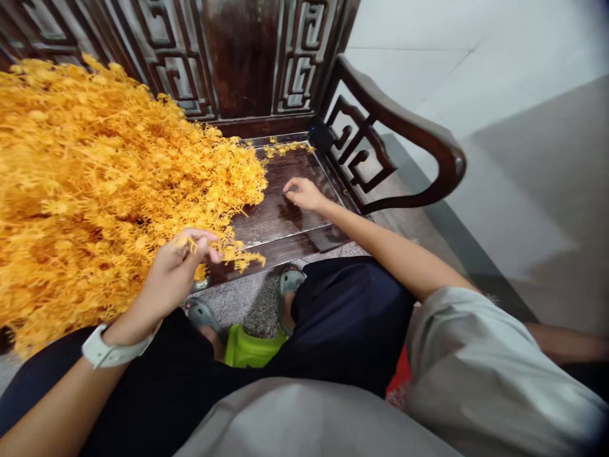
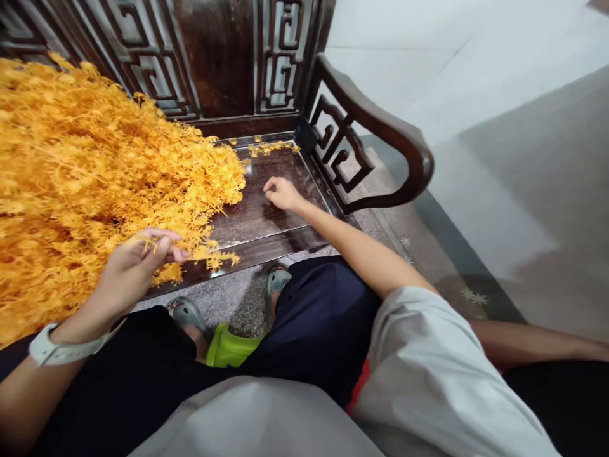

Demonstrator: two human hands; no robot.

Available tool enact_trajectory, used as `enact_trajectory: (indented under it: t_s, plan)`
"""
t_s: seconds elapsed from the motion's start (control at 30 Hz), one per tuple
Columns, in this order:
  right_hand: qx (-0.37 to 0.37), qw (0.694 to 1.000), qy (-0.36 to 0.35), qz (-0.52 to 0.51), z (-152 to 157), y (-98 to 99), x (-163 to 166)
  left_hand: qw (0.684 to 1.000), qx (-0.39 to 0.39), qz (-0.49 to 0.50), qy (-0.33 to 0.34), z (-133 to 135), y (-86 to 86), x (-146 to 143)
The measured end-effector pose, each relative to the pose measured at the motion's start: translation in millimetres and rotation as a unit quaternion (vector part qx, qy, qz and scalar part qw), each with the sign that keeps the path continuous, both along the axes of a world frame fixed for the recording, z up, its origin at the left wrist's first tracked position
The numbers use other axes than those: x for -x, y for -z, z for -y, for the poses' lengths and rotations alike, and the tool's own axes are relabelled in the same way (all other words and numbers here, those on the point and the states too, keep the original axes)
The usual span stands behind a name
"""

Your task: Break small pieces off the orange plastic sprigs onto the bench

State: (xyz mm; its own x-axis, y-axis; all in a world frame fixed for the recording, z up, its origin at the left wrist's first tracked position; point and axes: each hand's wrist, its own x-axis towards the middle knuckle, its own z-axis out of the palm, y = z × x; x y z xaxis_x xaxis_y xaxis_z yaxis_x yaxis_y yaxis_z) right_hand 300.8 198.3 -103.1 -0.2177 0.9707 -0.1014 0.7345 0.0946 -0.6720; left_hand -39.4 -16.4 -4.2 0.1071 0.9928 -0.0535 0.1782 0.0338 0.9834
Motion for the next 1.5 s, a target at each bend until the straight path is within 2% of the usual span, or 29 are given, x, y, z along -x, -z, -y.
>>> enact_trajectory:
  t_s: [0.07,0.13,0.23,0.33,0.4,0.6,0.73,0.83,0.93,1.03,1.13,1.2,1.3,1.4,1.5]
  plan:
    - [0.013,0.995,-0.033,-0.089,10,-17.4,12,0.991,0.038,0.116,-0.055,-4,-4.9,-3]
    - [0.050,0.976,-0.107,-0.185,25,-38.9,26,0.975,0.063,0.194,-0.086,-10,-9.6,-4]
    - [0.117,0.935,-0.209,-0.262,50,-69.8,47,0.959,0.070,0.254,-0.107,-18,-14.9,-4]
    - [0.174,0.901,-0.251,-0.308,67,-87.8,61,0.950,0.071,0.282,-0.113,-22,-17.4,-3]
    - [0.173,0.893,-0.259,-0.324,73,-92.6,66,0.950,0.074,0.278,-0.119,-24,-17.9,-2]
    - [0.124,0.901,-0.225,-0.348,78,-103.2,69,0.968,0.047,0.220,-0.114,-27,-18.2,-1]
    - [0.148,0.881,-0.242,-0.378,86,-116.7,72,0.992,-0.020,0.102,-0.077,-25,-14.0,-4]
    - [0.169,0.866,-0.278,-0.380,93,-125.6,76,0.999,-0.023,0.023,-0.024,-20,-10.1,-8]
    - [0.175,0.865,-0.285,-0.374,94,-128.3,77,0.999,0.015,-0.017,0.046,-17,-10.0,-12]
    - [0.155,0.884,-0.225,-0.378,87,-123.5,72,0.992,0.006,-0.081,0.097,-18,-13.3,-13]
    - [0.122,0.906,-0.177,-0.365,74,-113.7,60,0.987,-0.004,-0.120,0.109,-19,-17.2,-10]
    - [0.093,0.925,-0.190,-0.316,65,-106.5,50,0.986,0.003,-0.125,0.113,-19,-19.0,-8]
    - [0.030,0.954,-0.240,-0.178,52,-96.2,38,0.983,0.021,-0.133,0.125,-18,-18.7,-10]
    - [-0.022,0.961,-0.268,-0.064,41,-87.7,34,0.982,0.038,-0.137,0.126,-19,-14.3,-18]
    - [-0.045,0.962,-0.269,-0.010,31,-81.5,36,0.983,0.044,-0.139,0.113,-23,-9.7,-27]
